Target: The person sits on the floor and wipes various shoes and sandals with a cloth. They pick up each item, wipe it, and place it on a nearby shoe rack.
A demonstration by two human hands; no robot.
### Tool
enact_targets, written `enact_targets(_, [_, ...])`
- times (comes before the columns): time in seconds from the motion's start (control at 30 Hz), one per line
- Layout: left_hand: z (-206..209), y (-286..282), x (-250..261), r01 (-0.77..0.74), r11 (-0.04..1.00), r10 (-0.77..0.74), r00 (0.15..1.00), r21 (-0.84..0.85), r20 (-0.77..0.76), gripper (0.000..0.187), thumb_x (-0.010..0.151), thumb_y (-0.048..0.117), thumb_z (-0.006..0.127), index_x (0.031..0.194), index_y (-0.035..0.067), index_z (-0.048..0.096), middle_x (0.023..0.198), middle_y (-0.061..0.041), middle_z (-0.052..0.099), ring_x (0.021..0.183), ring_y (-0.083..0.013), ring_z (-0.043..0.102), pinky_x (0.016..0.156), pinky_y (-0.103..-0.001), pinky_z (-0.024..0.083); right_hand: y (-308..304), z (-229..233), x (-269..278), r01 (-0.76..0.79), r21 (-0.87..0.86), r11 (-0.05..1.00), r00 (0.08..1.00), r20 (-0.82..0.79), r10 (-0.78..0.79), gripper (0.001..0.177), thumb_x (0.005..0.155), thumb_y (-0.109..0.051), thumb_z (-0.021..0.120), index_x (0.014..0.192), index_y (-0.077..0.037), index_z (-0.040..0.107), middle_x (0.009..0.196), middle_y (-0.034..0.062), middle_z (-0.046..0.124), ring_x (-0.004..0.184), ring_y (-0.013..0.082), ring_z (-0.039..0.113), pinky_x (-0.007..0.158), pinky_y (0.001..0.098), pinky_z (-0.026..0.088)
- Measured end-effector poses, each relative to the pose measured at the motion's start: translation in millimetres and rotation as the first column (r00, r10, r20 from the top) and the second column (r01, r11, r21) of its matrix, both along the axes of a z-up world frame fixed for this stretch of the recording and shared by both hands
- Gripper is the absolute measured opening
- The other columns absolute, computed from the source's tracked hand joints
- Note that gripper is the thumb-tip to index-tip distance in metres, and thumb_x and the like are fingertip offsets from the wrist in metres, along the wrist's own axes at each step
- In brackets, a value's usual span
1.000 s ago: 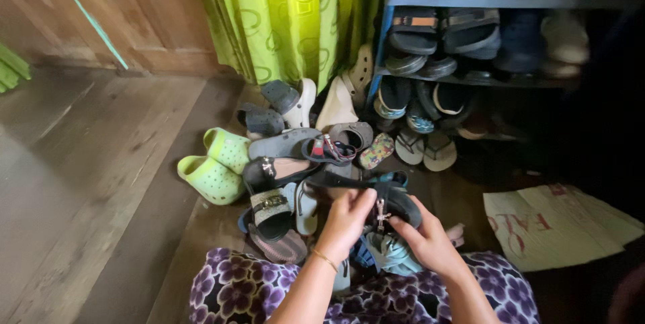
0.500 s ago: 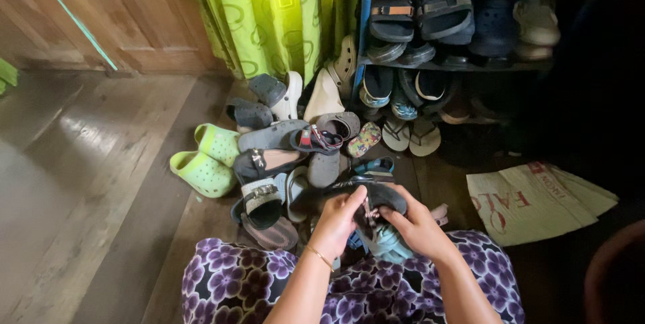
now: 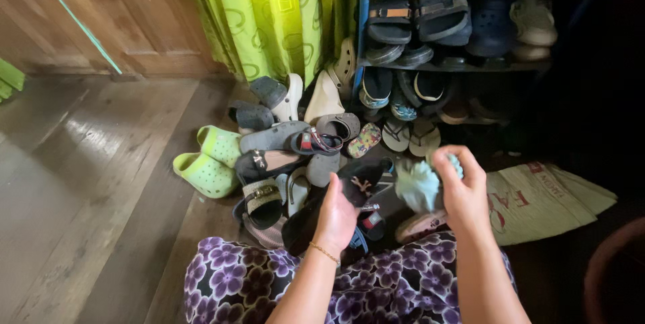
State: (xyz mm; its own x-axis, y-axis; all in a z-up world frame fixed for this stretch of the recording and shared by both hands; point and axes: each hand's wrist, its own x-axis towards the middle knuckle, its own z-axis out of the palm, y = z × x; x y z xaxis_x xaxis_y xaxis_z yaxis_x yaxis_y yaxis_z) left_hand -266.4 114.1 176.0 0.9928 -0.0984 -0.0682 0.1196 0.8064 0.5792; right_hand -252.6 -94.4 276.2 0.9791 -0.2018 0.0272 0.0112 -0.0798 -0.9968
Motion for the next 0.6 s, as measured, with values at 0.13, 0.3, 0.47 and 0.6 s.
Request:
enact_targets(0.13, [-1, -19, -1, 0.026, 1.000, -0.026, 0.996, -0.007, -0.089, 0.088, 0.098, 0.070, 0.040, 0.159, 0.007, 0.029, 0.156, -0.009, 0.045, 0.140, -0.0207, 0.045, 0.115, -0.044, 0.034, 45, -12, -3, 0.054, -0.497, 0.866, 0.701, 0.637, 0.321, 0.043, 0.080, -0.025, 0.074, 0.119, -0.009, 0.066, 0.113, 0.0155, 0.063, 0.102, 0.0292, 0.061, 0.087, 0.0406, 0.051])
enact_targets(0.3, [-1, -18, -12, 0.057, 0.985, -0.069, 0.995, 0.164, 0.067, 0.084, 0.097, 0.065, 0.039, 0.154, 0.004, 0.036, 0.153, -0.007, 0.050, 0.138, -0.0187, 0.049, 0.115, -0.040, 0.039, 61, -38, 19, 0.240, -0.677, 0.696, 0.663, 0.637, 0.392, 0.031, 0.082, -0.018, 0.077, 0.110, -0.008, 0.069, 0.105, 0.0190, 0.064, 0.093, 0.0407, 0.063, 0.079, 0.0450, 0.052])
enact_targets(0.47, [-10, -11, -20, 0.012, 0.964, -0.074, 0.971, 0.266, 0.226, 0.088, 0.101, 0.067, 0.034, 0.151, -0.004, 0.044, 0.154, -0.014, 0.052, 0.139, -0.0213, 0.050, 0.116, -0.038, 0.037, 36, -39, 70, 0.343, -0.620, 0.705, 0.836, 0.544, 0.072, 0.021, 0.091, -0.019, 0.077, 0.105, -0.004, 0.072, 0.098, 0.0225, 0.066, 0.083, 0.0421, 0.067, 0.072, 0.0468, 0.054])
enact_targets(0.6, [-26, -6, -9, -0.056, 0.789, 0.076, 0.997, 0.611, -0.006, 0.095, 0.095, 0.073, 0.027, 0.152, -0.002, 0.039, 0.157, -0.011, 0.049, 0.145, -0.0175, 0.044, 0.118, -0.035, 0.028, 24, -18, 70, 0.187, -0.349, 0.918, 0.890, 0.455, -0.008, 0.022, 0.093, -0.020, 0.074, 0.111, -0.007, 0.070, 0.097, 0.0164, 0.072, 0.087, 0.0350, 0.069, 0.077, 0.0394, 0.055])
